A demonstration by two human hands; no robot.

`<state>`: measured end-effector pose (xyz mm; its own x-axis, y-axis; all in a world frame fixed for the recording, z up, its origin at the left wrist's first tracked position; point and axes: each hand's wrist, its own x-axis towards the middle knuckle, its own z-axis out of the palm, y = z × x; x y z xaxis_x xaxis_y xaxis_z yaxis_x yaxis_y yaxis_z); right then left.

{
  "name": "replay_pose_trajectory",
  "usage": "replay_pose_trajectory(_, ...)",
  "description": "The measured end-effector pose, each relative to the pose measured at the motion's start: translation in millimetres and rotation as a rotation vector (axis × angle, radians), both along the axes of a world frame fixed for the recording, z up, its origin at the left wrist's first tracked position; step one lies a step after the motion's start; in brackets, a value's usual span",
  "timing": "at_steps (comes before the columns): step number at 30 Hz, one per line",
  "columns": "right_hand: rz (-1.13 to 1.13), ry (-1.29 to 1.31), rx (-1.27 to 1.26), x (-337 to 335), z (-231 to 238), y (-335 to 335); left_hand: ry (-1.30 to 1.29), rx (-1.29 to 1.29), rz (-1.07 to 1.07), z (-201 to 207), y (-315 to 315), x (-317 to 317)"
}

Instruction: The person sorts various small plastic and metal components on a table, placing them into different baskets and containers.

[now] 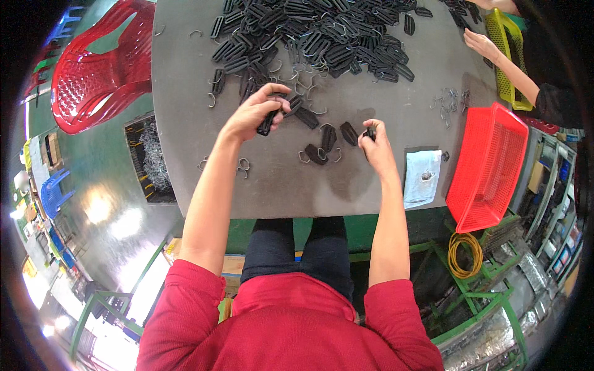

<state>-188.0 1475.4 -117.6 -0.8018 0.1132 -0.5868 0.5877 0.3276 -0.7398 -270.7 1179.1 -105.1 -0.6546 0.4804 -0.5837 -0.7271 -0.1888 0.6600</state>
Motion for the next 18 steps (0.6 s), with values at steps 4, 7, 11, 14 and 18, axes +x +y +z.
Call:
replay_pose_trajectory(4, 0.294, -0.028, 0.686, -1.2, 26.9, -41.7, 0.778, -1.144, -0.284, -6.0, 35.3, 18.7)
replay_pose_trajectory(7, 0.287, 0.012, 0.678, -3.2, 18.1, -35.2, 0.835, -1.309, -0.306, -10.0, 54.6, 19.5)
replay_pose_trajectory(11, 0.196, 0.031, 0.563, 3.8, 17.3, -8.7, 0.715, -1.31, -0.514, -7.7, 63.1, 14.8)
replay_pose_trajectory(14, -0.143, 0.173, 0.327, 21.4, 57.9, 40.4, 0.471, -0.905, -0.401, 35.4, 142.3, 20.3)
replay_pose_trajectory(18, -0.7, 0.536, 0.361, 49.5, 128.3, 169.1, 0.356, -0.274, -0.224, 112.6, 331.6, 43.4)
